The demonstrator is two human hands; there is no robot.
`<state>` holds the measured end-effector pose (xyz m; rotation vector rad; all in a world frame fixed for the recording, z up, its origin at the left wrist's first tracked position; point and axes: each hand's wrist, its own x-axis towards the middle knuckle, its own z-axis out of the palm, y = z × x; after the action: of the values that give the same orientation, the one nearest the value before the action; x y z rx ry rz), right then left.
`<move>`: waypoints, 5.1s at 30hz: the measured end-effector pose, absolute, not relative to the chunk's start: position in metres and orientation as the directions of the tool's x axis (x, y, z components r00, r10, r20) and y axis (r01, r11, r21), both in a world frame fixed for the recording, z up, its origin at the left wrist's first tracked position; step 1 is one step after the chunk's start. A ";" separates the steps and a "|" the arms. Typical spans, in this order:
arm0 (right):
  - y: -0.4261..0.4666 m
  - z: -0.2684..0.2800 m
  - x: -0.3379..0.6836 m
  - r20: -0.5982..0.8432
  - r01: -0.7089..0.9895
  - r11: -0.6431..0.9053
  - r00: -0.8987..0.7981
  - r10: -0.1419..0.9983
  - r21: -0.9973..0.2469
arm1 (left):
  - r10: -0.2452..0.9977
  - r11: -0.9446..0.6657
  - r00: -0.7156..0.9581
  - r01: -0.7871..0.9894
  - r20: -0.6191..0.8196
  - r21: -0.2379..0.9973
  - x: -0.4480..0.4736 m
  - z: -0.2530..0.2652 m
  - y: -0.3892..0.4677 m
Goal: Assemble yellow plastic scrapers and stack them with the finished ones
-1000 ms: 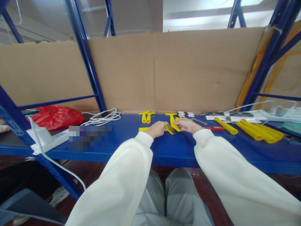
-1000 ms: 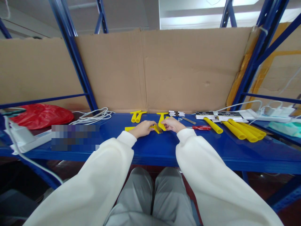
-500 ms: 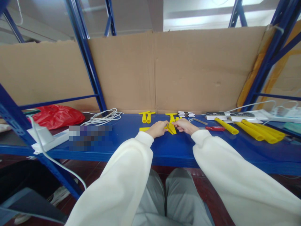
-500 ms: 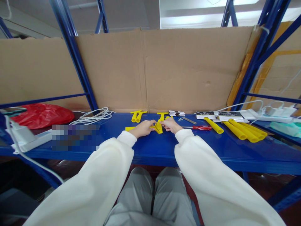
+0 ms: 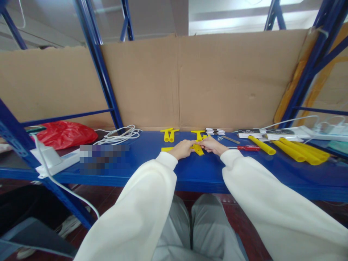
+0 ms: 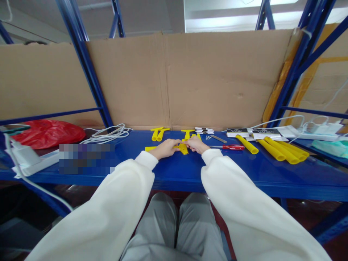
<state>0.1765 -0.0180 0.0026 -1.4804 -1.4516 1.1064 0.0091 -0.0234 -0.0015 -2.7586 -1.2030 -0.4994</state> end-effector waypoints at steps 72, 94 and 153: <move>0.002 0.002 0.262 0.127 0.978 -0.147 0.166 0.978 -0.148 | 0.742 -0.577 0.604 0.796 0.289 -0.183 0.012 0.009 -0.039; 0.008 0.001 0.254 0.211 0.929 -0.148 0.228 0.951 -0.339 | 0.672 -0.642 0.687 0.727 0.277 -0.244 0.015 0.007 -0.042; 0.016 -0.004 0.212 0.597 0.617 0.610 -0.268 0.757 -0.496 | 0.627 -0.664 0.742 0.669 0.239 -0.335 0.018 0.007 -0.044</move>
<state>0.2117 0.0158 -0.0044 -1.0862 -1.9835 0.2065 0.0180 -0.0445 0.0071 -2.5403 -0.9923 -0.1438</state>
